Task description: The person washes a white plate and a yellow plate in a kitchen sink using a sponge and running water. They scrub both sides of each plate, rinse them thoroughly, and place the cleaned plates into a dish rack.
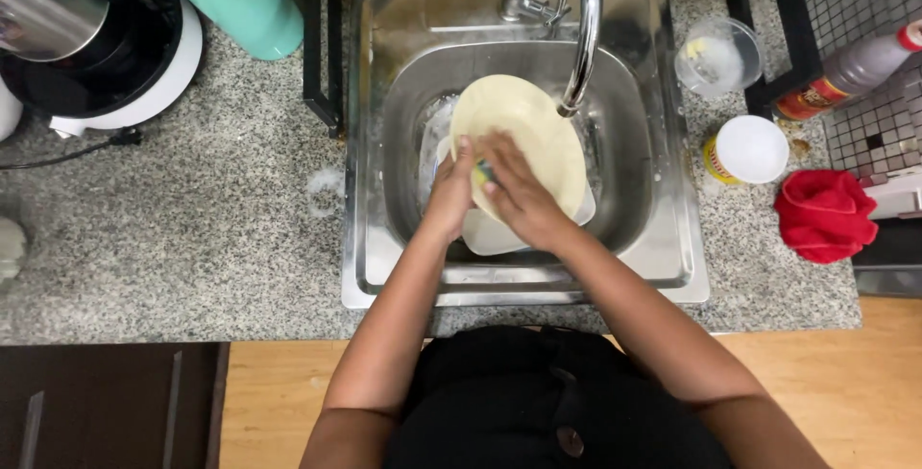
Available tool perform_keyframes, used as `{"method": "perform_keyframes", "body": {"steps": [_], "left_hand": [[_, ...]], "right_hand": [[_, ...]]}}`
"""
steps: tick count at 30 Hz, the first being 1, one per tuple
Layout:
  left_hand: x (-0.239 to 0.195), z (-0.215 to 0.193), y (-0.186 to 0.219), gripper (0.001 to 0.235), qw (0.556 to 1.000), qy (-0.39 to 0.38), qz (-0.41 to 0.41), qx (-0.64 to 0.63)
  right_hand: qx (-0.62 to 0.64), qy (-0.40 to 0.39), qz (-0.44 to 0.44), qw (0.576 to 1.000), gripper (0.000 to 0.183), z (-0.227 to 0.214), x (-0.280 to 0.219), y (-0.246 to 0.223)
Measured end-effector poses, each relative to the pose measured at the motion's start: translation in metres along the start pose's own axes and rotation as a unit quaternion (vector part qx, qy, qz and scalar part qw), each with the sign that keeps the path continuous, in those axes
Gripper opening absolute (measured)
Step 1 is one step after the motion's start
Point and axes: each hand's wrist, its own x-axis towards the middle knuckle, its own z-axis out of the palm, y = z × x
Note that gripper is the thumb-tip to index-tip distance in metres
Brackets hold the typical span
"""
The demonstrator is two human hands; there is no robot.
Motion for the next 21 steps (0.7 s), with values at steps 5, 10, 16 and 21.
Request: {"method": "perform_keyframes", "body": {"steps": [5, 10, 16, 21], "left_hand": [[-0.006, -0.005, 0.002, 0.064, 0.997, 0.027, 0.049, -0.058], [0.003, -0.001, -0.011, 0.064, 0.996, 0.028, 0.069, -0.058], [0.001, -0.014, -0.006, 0.071, 0.997, 0.040, 0.008, -0.066], [-0.004, -0.007, -0.008, 0.073, 0.998, -0.014, 0.054, -0.037]], "right_hand": [[-0.125, 0.026, -0.007, 0.992, 0.058, -0.005, 0.031, 0.055], [-0.143, 0.155, 0.134, 0.968, 0.064, 0.013, 0.047, 0.038], [-0.037, -0.023, -0.091, 0.995, 0.061, 0.007, 0.061, 0.040], [-0.091, 0.176, -0.039, 0.979, 0.060, 0.018, 0.073, 0.075]]}}
